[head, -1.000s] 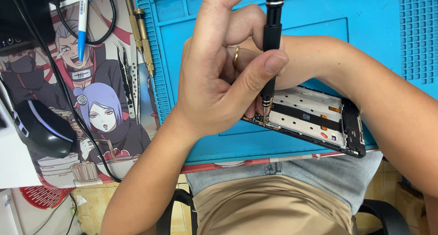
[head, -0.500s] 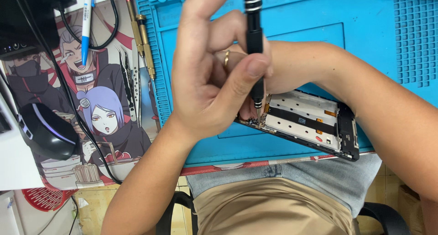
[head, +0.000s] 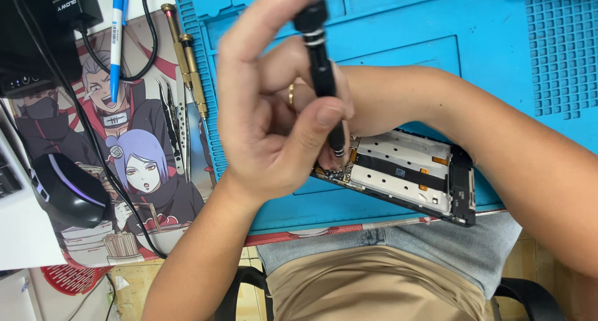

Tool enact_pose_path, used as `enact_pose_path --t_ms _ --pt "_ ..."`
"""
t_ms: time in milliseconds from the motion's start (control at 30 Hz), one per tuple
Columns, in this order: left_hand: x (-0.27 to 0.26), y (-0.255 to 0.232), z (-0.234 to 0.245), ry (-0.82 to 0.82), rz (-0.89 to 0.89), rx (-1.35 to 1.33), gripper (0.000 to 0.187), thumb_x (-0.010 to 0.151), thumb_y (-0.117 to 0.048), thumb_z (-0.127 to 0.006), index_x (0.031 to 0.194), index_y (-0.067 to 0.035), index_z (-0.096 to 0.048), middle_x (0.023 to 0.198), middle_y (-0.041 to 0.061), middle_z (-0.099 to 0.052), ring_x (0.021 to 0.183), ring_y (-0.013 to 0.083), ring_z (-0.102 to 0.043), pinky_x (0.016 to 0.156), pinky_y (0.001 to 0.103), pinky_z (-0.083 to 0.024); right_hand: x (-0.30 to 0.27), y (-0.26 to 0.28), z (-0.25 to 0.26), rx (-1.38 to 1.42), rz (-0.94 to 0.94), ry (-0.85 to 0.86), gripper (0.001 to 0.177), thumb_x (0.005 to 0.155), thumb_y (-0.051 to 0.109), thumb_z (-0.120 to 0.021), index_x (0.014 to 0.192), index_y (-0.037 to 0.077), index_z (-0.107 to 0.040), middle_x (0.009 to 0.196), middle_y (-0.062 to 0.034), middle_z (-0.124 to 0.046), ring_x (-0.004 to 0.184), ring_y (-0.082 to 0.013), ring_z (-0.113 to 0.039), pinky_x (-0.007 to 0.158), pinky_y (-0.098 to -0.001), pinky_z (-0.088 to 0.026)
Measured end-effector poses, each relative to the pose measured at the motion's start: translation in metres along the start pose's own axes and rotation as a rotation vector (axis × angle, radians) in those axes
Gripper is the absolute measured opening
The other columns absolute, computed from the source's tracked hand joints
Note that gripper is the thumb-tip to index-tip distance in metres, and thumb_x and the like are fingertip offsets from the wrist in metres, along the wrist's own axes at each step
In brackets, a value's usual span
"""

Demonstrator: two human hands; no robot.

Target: The person uses a screwdriver to remove and reattach screws on a disassembled smartphone placed on a blue work mat. They handle the phone's internal components and casing, occasionally lifting and rotating the device to access different areas.

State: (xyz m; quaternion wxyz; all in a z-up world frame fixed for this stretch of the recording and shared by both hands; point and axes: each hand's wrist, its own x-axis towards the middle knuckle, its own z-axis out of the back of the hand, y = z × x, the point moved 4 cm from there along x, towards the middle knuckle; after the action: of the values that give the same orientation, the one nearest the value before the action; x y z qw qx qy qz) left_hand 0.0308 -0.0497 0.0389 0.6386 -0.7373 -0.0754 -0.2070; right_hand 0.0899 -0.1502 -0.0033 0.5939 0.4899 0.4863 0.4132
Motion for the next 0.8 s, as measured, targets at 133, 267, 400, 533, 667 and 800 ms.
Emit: enact_pose_path --t_ms 133,267,400,533,667,800 --pt "-0.004 -0.007 0.01 -0.191 0.08 -0.101 0.077 0.108 -0.029 -0.07 0.164 -0.009 -0.022 0.098 0.025 -0.073 0.049 0.0288 -0.072 0.045 0.034 -0.062 -0.008 0.015 -0.001 -0.174 -0.09 -0.109 0.029 0.098 0.004 -0.049 0.091 0.011 -0.076 0.083 0.0002 -0.083 0.077 -0.0107 -0.081 0.065 -0.0261 -0.067" --pt "-0.003 -0.013 0.021 -0.465 -0.016 -0.05 0.087 0.1 -0.032 -0.075 0.165 -0.008 -0.023 0.103 0.027 -0.073 0.049 0.0315 -0.066 0.043 0.041 -0.065 -0.011 0.029 -0.005 -0.578 -0.252 -0.226 0.009 0.108 0.02 -0.048 0.117 0.022 -0.05 0.09 0.0048 -0.081 0.062 -0.0242 -0.07 0.052 -0.0429 -0.048" --pt "-0.004 -0.008 0.029 -0.437 -0.101 0.035 0.076 0.109 -0.029 -0.07 0.168 -0.011 -0.025 0.118 0.023 -0.071 0.059 0.0282 -0.067 0.047 0.041 -0.07 -0.008 0.01 -0.008 -1.024 -0.122 -0.375 0.013 0.11 0.027 -0.06 0.112 0.017 -0.053 0.071 -0.0087 -0.067 0.053 -0.0438 -0.063 0.044 -0.0542 -0.045" --pt "-0.011 -0.003 0.043 -0.421 -0.168 0.106 0.068 0.116 -0.027 -0.066 0.17 -0.013 -0.026 0.13 0.02 -0.069 0.066 0.0257 -0.067 0.049 0.042 -0.073 -0.018 0.016 0.005 -0.912 0.117 -0.471 0.013 0.108 0.02 -0.068 0.103 0.016 -0.056 0.076 -0.0112 -0.059 0.077 -0.0353 -0.062 0.056 -0.052 -0.046" --pt "-0.01 -0.005 0.046 -0.417 -0.197 0.291 0.06 0.12 -0.03 -0.063 0.168 -0.016 -0.03 0.104 0.024 -0.072 0.056 0.0244 -0.061 0.053 0.034 -0.06 -0.047 0.036 0.036 -0.801 0.321 -0.56 0.01 0.109 0.002 -0.062 0.114 0.007 -0.068 0.095 -0.0077 -0.076 0.088 -0.0269 -0.068 0.083 -0.0433 -0.051" --pt "-0.011 -0.008 0.035 -0.21 -0.28 0.42 0.047 0.121 -0.019 -0.058 0.159 -0.011 -0.031 0.101 0.022 -0.072 0.057 0.0199 -0.07 0.048 0.024 -0.05 -0.079 0.031 0.063 -1.07 0.152 -0.681 0.01 0.103 0.0 -0.079 0.112 0.003 -0.075 0.103 -0.0128 -0.077 0.09 -0.0318 -0.073 0.076 -0.0482 -0.054"
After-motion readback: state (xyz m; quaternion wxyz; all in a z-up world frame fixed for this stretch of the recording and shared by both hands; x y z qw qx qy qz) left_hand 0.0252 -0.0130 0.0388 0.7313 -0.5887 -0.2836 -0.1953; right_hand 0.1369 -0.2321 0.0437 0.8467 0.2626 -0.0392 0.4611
